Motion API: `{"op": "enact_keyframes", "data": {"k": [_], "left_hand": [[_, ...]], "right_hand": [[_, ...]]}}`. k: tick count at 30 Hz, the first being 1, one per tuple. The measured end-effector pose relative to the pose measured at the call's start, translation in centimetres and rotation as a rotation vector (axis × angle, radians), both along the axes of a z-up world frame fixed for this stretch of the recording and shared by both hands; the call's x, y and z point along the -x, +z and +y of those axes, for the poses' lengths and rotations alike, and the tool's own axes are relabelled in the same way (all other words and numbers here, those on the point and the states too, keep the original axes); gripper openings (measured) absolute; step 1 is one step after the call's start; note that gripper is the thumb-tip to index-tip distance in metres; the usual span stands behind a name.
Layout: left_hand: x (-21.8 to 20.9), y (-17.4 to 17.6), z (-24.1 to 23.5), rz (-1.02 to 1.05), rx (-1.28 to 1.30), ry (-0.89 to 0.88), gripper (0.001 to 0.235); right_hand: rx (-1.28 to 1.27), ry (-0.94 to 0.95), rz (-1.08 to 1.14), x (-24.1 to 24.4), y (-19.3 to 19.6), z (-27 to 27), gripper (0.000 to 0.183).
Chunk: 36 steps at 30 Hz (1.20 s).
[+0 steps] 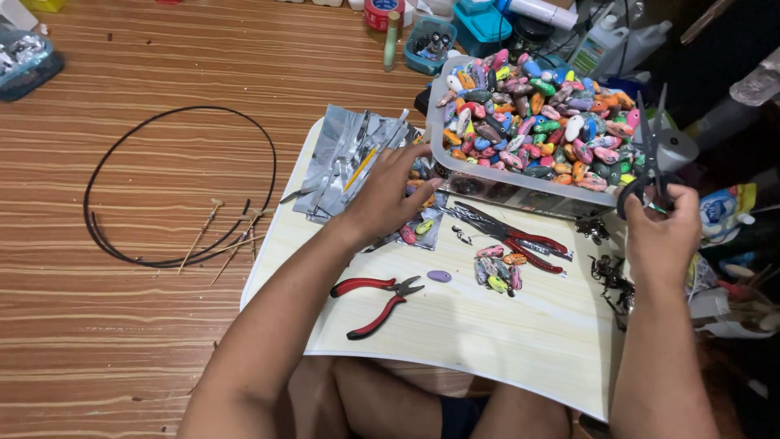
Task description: Assembling fishing lures by attaching hooks and weights to soft plastic bodies using pliers
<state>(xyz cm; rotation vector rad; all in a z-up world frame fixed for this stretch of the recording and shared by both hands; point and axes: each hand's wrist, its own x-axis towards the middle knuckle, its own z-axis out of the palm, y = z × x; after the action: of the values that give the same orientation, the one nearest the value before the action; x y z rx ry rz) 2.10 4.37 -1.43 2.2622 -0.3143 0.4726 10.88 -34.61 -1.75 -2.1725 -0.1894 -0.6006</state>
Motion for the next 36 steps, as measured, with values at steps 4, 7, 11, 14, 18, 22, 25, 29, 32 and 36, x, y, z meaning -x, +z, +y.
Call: {"op": "enact_keyframes", "data": {"k": [4, 7, 11, 14, 18, 22, 25, 29, 32, 36], "left_hand": [[0.3, 0.1, 0.1, 0.123, 0.114, -0.026, 0.055], [0.5, 0.4, 0.1, 0.084, 0.195, -0.065, 0.053], [0.9, 0.9, -0.6, 0.173, 0.212, -0.083, 0.054], [0.7, 0.2, -0.8, 0.151, 0.177, -0.105, 0.054], [0.4, 0.0, -0.8, 0.138, 0.132, -0.108, 0.055], [0.1, 0.4, -0.6, 0.134, 0.092, -0.107, 0.054], [-0.2, 0.5, -0.4, 0.117, 0.027, -0.099, 0.051], [-0.5, 0.0, 0.0, 0.041, -0.044, -0.074, 0.041], [-0.7, 0.0, 0.6, -0.057, -0.066, -0.034, 0.038], [-0.3, 0.9, 1.1, -0.117, -0.043, 0.001, 0.036]], "right_hand": [[-0.050, 0.061, 0.021, -1.0, -0.9, -1.1, 0.035], [-0.169, 0.099, 0.055, -1.4, -1.1, -1.4, 0.031], [-0.169, 0.091, 0.014, -1.3, -1.3, -1.9, 0.037], [-0.173, 0.108, -0.025, -1.4, -1.9, -2.7, 0.037], [-0.192, 0.134, -0.047, -1.7, -2.0, -3.0, 0.038], [-0.091, 0.072, 0.010, -1.3, -0.6, -2.0, 0.040], [-0.073, 0.029, 0.067, -0.5, 0.9, -0.9, 0.038], [0.091, -0.113, 0.107, -0.2, 1.2, -0.9, 0.041], [0.076, -0.028, 0.028, -0.4, 0.5, -1.4, 0.039], [0.137, -0.030, -0.019, -0.3, 0.4, -1.3, 0.033]]}}
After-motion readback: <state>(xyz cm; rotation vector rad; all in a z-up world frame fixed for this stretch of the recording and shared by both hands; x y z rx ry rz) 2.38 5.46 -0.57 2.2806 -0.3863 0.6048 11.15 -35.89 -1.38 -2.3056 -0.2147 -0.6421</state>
